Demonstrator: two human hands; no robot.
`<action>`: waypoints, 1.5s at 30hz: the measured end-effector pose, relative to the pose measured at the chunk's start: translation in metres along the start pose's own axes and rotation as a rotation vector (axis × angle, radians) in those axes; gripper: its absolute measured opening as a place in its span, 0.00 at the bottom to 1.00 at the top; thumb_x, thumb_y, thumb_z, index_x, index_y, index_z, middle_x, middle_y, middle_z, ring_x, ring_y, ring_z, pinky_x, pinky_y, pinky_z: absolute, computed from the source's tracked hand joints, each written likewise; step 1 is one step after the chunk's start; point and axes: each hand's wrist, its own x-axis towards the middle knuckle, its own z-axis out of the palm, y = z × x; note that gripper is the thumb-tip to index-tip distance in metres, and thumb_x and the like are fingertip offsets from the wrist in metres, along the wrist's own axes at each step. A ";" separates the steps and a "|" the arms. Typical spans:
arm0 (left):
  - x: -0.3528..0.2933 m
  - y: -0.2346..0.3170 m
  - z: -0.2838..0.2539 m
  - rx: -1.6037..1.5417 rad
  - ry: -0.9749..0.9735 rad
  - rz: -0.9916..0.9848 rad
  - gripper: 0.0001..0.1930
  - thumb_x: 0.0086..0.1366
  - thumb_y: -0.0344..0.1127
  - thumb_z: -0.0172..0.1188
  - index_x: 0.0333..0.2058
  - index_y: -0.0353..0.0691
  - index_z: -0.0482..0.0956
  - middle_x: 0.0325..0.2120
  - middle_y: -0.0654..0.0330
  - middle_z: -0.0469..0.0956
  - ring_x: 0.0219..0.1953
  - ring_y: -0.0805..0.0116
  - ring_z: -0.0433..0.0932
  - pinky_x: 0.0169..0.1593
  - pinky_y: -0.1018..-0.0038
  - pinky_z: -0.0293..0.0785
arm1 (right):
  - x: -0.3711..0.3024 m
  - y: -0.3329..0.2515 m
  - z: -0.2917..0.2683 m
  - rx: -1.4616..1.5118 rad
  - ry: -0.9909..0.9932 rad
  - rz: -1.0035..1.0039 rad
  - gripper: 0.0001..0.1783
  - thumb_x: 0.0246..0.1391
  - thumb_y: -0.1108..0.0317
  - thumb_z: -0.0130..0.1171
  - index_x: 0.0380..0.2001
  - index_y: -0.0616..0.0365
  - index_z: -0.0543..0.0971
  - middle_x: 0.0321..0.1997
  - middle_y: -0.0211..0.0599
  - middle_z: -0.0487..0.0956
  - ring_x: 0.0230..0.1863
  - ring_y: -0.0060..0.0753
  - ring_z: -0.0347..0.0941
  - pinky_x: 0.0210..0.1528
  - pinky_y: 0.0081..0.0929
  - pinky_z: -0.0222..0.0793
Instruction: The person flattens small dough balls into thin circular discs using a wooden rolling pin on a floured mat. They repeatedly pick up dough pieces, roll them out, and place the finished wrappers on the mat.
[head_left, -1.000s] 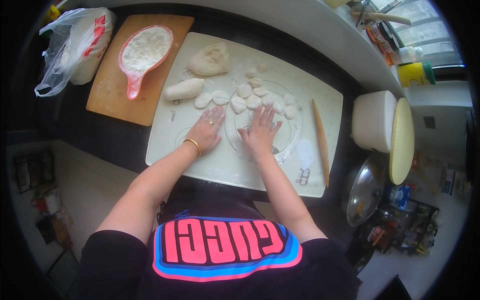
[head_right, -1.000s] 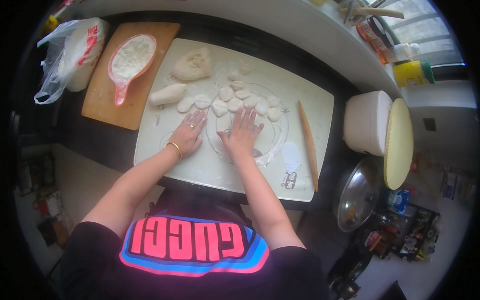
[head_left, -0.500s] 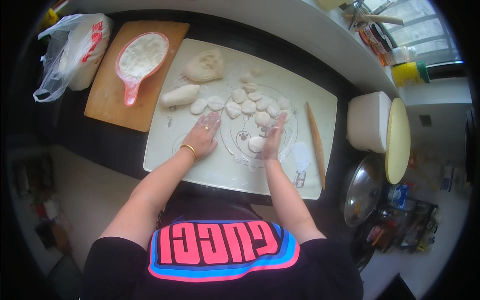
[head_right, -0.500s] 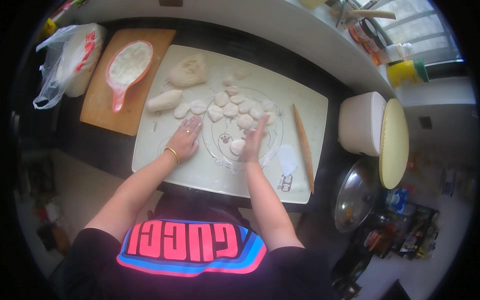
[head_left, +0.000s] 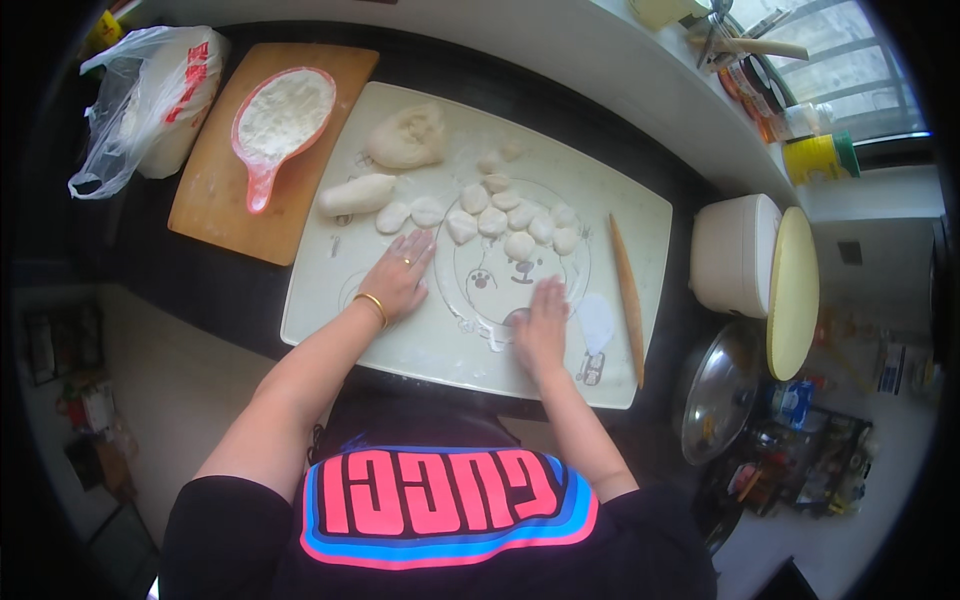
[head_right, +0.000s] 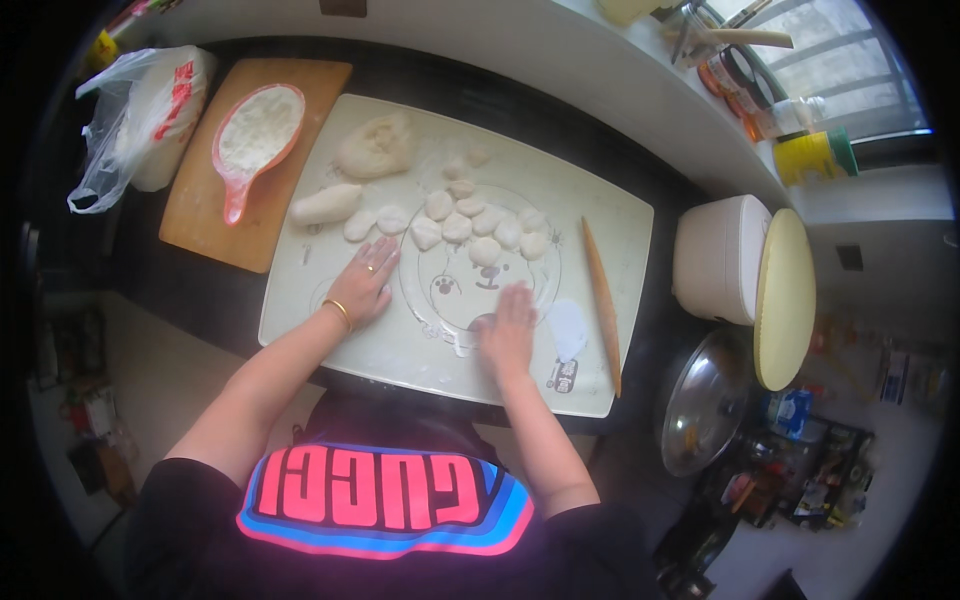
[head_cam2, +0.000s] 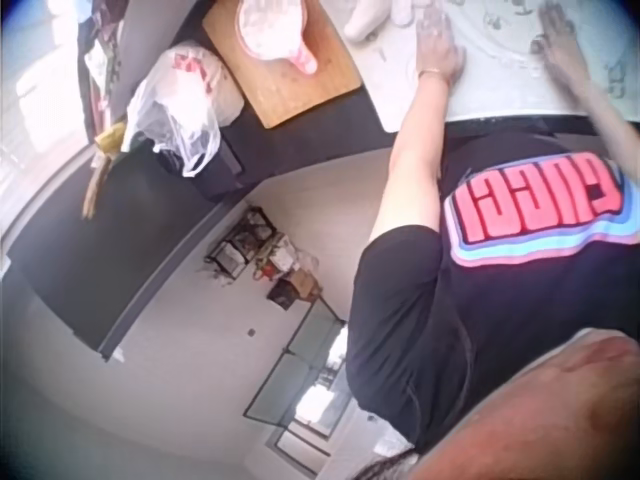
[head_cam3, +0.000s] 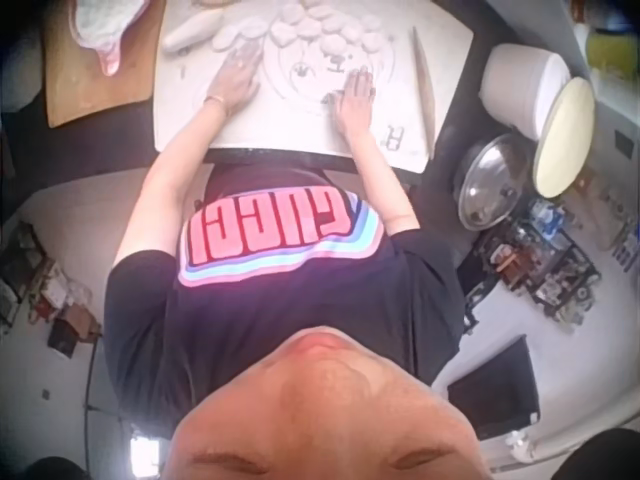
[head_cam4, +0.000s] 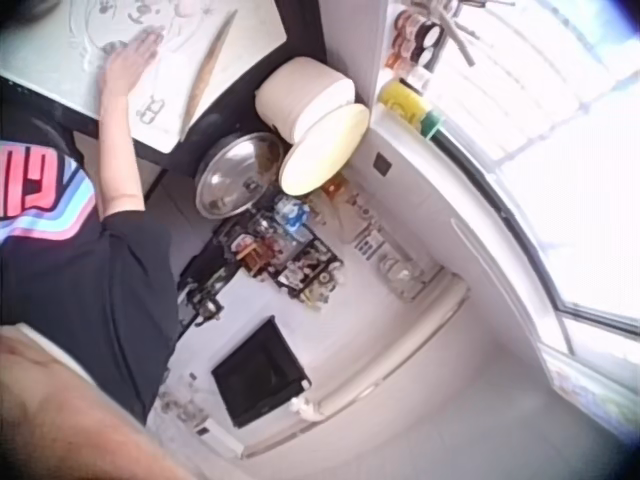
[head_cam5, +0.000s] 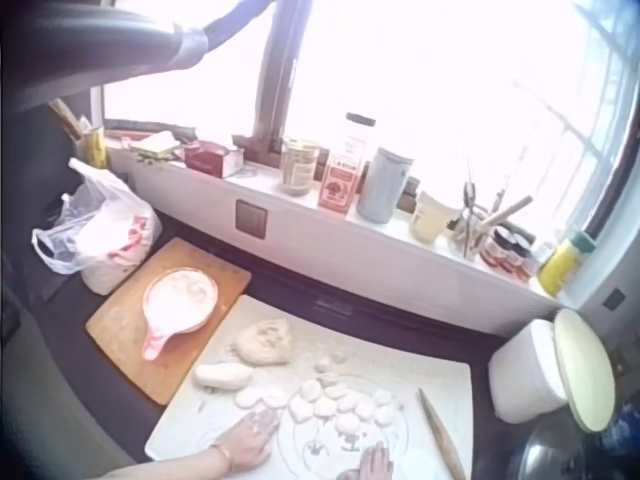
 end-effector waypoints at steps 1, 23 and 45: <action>0.000 0.001 0.000 0.003 -0.002 0.002 0.30 0.51 0.32 0.54 0.55 0.29 0.63 0.60 0.47 0.58 0.63 0.53 0.55 0.66 0.60 0.48 | 0.010 0.011 0.000 0.044 0.083 0.079 0.41 0.53 0.59 0.51 0.64 0.67 0.47 0.70 0.53 0.41 0.71 0.51 0.34 0.68 0.48 0.32; 0.001 0.001 -0.003 0.009 0.020 0.006 0.30 0.49 0.30 0.54 0.54 0.29 0.64 0.58 0.46 0.61 0.62 0.54 0.57 0.65 0.59 0.51 | 0.106 -0.047 -0.022 0.466 0.385 -0.350 0.20 0.38 0.76 0.61 0.39 0.59 0.72 0.36 0.43 0.73 0.38 0.48 0.67 0.41 0.40 0.64; 0.000 -0.002 0.003 0.003 0.027 0.030 0.30 0.48 0.30 0.55 0.54 0.29 0.64 0.58 0.45 0.60 0.62 0.51 0.57 0.64 0.59 0.51 | -0.052 0.024 -0.011 0.269 0.234 -0.017 0.18 0.44 0.76 0.59 0.42 0.62 0.74 0.40 0.48 0.72 0.44 0.50 0.69 0.46 0.38 0.66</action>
